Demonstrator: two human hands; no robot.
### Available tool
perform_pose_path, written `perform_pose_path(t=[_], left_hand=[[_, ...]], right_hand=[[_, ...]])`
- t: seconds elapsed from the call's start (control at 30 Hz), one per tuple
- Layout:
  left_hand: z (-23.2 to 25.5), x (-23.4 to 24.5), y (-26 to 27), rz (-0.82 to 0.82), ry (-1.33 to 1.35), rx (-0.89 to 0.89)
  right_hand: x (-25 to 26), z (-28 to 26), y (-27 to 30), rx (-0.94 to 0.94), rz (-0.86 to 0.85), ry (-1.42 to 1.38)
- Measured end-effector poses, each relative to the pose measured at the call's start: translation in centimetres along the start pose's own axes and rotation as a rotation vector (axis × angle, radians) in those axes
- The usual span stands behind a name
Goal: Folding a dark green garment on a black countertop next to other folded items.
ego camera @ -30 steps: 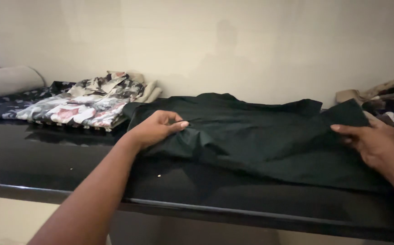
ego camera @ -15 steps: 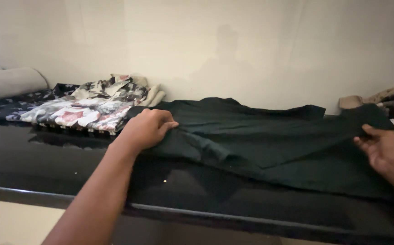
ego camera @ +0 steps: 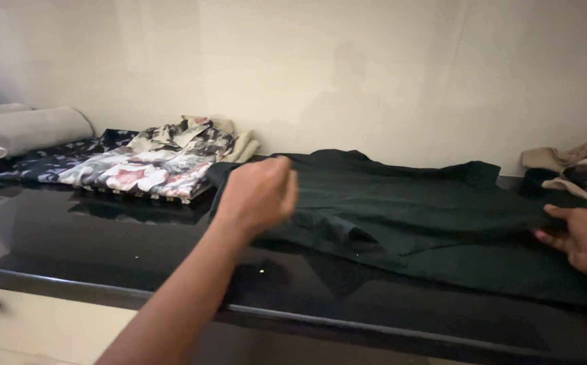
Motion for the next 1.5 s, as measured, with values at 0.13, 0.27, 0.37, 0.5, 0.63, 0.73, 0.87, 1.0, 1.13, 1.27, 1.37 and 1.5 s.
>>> perform_pose_path(t=[0.13,0.27,0.37,0.5,0.63,0.73,0.87,1.0,1.13,1.27,1.37,1.5], left_hand=[[5.8,0.4,1.4,-0.316,0.001,0.153],[7.1,-0.7,3.8,-0.352,-0.066,0.186],[8.3,-0.3,4.3,-0.342,-0.073,0.224],[9.0,-0.5,4.3,-0.323,-0.06,0.475],[8.5,-2.2,4.0,-0.225,-0.082,0.542],[9.2,-1.0,4.4,-0.145,0.056,0.642],[11.0,0.5,4.9,-0.166,0.007,0.501],[11.8,1.0,5.7,-0.032,0.147,-0.015],[12.6,2.1,6.4,-0.028,0.24,-0.349],[11.6,-0.3,6.5,-0.29,0.305,-0.265],[11.5,-0.3,6.3,-0.36,0.309,-0.109],[11.1,-0.9,5.8,-0.325,0.193,-0.043]], right_hand=[[-0.3,0.6,-0.8,0.01,-0.058,0.013],[-0.8,-0.5,1.3,0.062,-0.056,-0.075],[-0.4,-0.4,-0.1,0.087,-0.075,-0.101],[-0.5,2.9,-7.6,-0.1,-0.254,-0.041],[-1.1,-1.7,3.6,0.113,-0.112,-0.04],[-1.3,-2.3,4.7,0.152,-0.119,0.063],[-0.4,-0.9,0.9,0.17,-0.115,-0.043],[1.1,0.1,-3.6,0.171,-0.036,-0.19],[4.5,1.5,-12.2,0.164,-0.108,-0.269],[6.5,0.4,-4.2,0.003,-0.136,-0.35],[7.0,-0.1,5.3,-0.033,0.035,-0.133],[8.2,1.9,6.6,-0.162,0.292,0.193]])
Point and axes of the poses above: each hand's wrist, its own y-axis away from the middle knuckle, its own x-axis out of the back of the hand, z = x × y, the point moved 6 cm from there along -y, towards the middle knuckle, and after that the axes turned 5 degrees about y, right-handed, at the moved point
